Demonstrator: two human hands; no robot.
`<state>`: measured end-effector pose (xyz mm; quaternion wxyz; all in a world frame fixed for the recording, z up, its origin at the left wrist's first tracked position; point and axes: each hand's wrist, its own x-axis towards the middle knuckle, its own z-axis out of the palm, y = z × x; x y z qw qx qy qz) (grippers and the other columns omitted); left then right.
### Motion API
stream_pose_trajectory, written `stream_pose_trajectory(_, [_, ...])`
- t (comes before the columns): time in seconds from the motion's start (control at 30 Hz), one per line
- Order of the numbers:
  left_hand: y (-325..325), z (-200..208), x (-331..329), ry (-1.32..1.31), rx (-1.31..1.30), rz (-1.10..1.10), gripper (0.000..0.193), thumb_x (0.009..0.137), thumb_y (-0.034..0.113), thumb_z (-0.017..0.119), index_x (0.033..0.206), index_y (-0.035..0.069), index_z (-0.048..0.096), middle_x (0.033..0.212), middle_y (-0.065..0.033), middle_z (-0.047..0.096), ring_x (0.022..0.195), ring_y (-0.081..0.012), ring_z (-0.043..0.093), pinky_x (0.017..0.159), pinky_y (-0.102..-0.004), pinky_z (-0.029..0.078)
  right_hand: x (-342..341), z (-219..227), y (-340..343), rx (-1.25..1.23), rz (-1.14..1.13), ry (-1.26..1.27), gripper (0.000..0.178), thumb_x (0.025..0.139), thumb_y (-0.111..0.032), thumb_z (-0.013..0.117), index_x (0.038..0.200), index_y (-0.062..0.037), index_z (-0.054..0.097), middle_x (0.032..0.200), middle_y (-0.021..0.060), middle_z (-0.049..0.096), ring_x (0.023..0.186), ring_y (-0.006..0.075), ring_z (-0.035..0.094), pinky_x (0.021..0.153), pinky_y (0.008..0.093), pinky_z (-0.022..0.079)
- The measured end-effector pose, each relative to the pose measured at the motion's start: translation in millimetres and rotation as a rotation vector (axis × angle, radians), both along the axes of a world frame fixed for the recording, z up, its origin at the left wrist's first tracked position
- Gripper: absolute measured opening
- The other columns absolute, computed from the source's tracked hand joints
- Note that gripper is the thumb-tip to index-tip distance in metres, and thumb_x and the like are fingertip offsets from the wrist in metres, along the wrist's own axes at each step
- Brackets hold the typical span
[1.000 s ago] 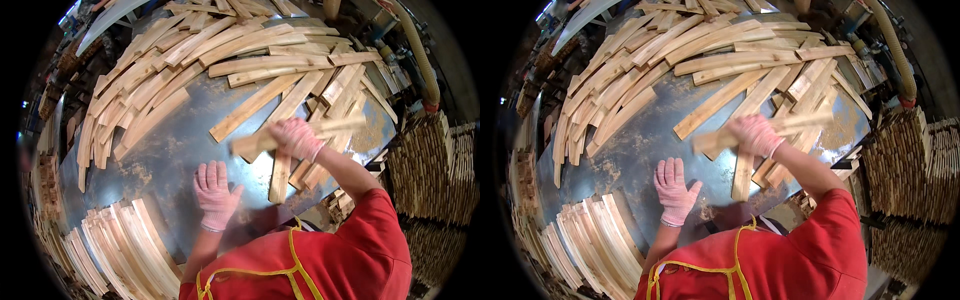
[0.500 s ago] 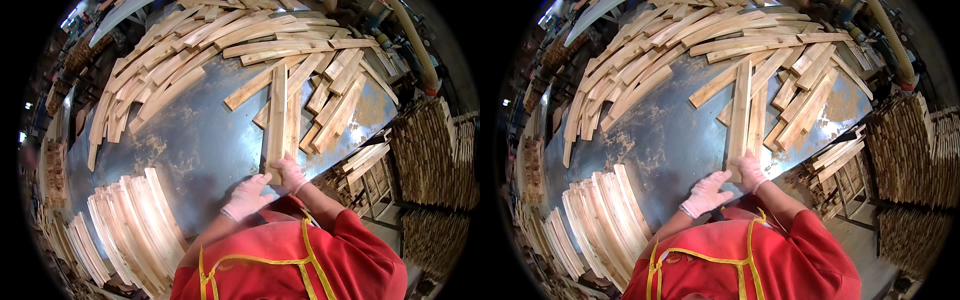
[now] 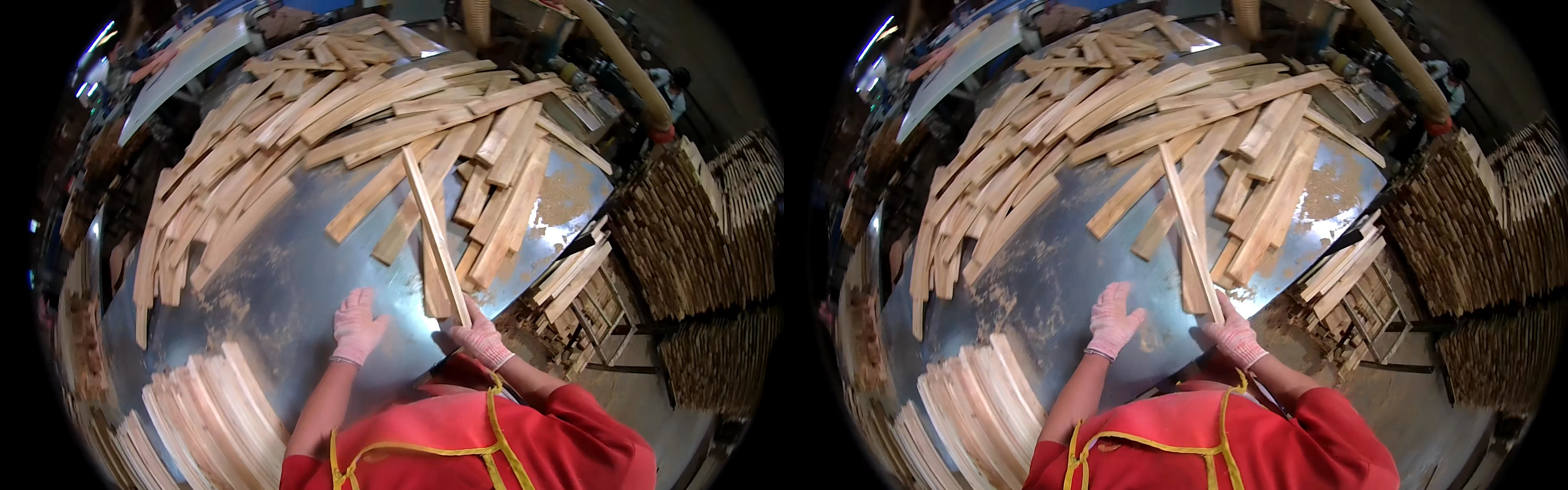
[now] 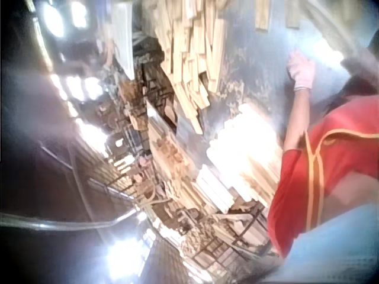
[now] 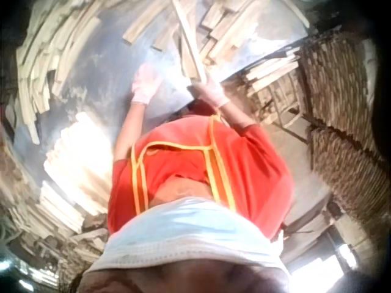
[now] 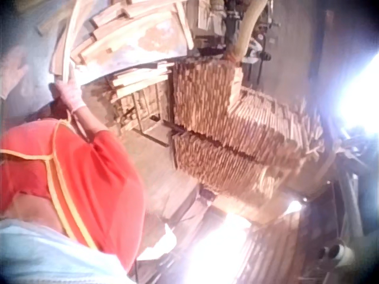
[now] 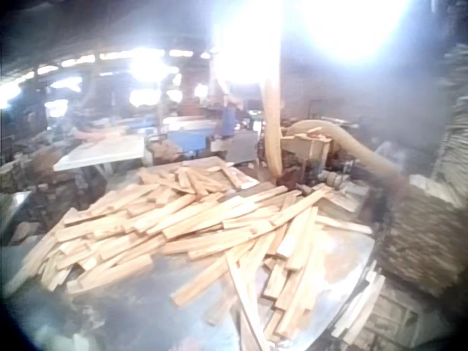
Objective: The person repeatedly picks up small wooden planks from a large pile on a metal table and stacks them neatly on the left side. The person handles the planks one at a time or in small groups, organizing them into a growing stack while another person works in the background.
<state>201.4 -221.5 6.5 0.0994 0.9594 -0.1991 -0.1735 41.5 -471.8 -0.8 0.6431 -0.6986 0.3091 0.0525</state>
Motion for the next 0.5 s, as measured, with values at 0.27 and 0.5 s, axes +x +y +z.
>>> stream_pose_trajectory(0.27, [-99.9, -7.7, 103.3, -0.149, 0.093, 0.032, 0.105, 0.085, 0.061, 0.077, 0.167, 0.012, 0.032, 0.157, -0.0132, 0.048, 0.144, -0.0311, 0.048, 0.115, -0.0451, 0.043, 26.7, 22.6, -172.8, -1.291, -0.156, -0.066, 0.086, 0.076, -0.017, 0.083, 0.155, -0.0127, 0.050, 0.124, 0.0191, 0.061, 0.112, 0.0406, 0.059, 0.094, 0.0537, 0.050])
stream_pose_trajectory(0.5, [-142.1, 9.3, 111.9, 0.471, -0.192, -0.017, 0.093, 0.085, 0.044, 0.083, 0.160, 0.006, 0.043, 0.138, -0.0166, 0.066, 0.117, -0.0317, 0.070, 0.100, -0.0458, 0.058, 42.4, 13.0, -236.6, -1.336, -0.064, 0.248, 0.085, 0.074, -0.014, 0.086, 0.153, -0.0193, 0.053, 0.127, 0.0163, 0.062, 0.114, 0.0394, 0.061, 0.101, 0.0522, 0.049])
